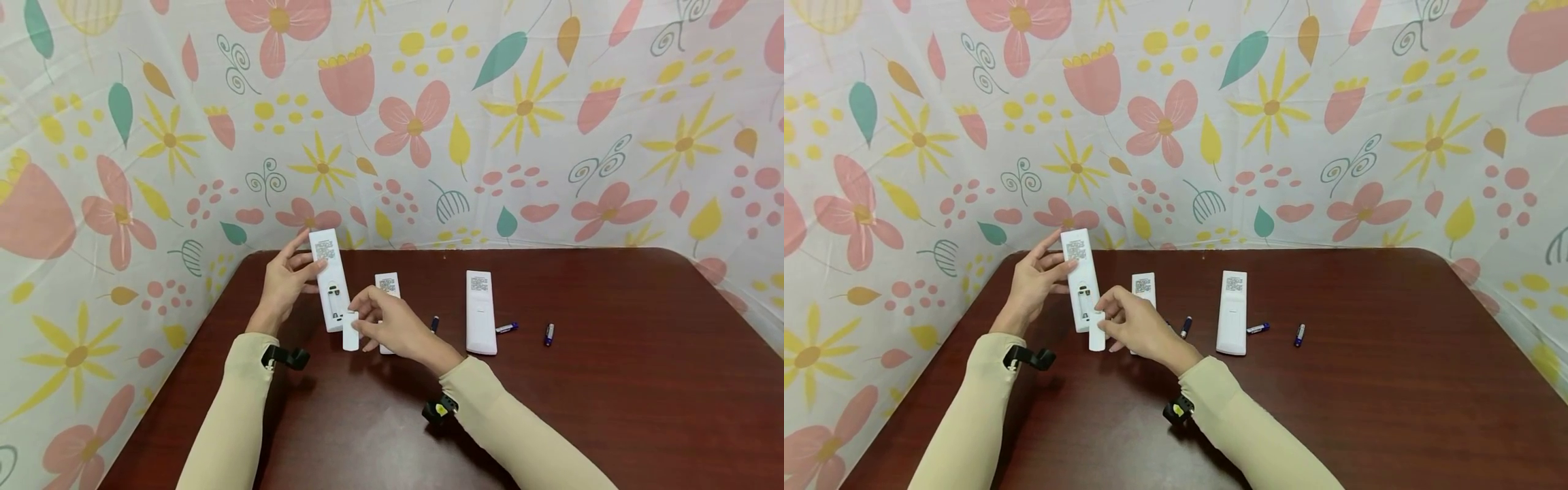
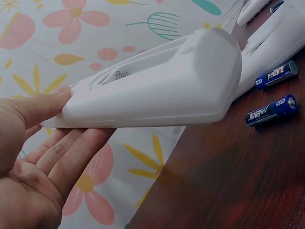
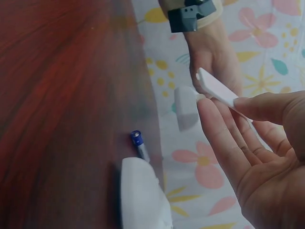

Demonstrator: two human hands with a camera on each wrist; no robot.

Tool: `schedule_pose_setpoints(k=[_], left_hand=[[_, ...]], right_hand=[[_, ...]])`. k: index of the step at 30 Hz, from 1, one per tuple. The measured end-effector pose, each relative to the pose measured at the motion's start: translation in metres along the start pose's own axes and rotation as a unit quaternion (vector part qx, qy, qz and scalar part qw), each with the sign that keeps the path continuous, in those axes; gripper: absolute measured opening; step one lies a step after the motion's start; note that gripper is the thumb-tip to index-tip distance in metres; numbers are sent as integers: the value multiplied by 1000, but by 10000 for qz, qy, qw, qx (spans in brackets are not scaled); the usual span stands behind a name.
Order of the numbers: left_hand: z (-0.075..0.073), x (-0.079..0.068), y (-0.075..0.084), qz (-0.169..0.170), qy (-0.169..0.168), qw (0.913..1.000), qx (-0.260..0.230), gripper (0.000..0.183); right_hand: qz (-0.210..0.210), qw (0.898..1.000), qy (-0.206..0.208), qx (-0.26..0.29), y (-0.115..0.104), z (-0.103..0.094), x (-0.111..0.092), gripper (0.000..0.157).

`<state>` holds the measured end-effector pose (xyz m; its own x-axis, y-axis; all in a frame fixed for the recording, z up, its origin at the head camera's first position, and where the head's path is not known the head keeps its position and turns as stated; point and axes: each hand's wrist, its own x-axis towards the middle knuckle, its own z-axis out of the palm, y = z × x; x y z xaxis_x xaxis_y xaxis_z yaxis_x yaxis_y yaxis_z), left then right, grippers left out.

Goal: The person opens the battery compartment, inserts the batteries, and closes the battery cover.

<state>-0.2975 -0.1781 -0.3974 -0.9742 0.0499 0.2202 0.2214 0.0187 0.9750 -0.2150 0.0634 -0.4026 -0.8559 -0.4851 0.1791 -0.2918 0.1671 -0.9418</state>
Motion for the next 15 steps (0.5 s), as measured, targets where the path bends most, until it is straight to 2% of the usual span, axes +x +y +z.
schedule_pose_setpoints(k=[10, 15], left_hand=[[0, 0, 0, -90, 74, 9999, 10, 73], [0, 0, 0, -131, 96, 9999, 45, 72]], right_hand=[[155, 9989, -319, -314, 6, -4, -19, 19], [300, 9984, -402, -268, 11, -5, -22, 18]])
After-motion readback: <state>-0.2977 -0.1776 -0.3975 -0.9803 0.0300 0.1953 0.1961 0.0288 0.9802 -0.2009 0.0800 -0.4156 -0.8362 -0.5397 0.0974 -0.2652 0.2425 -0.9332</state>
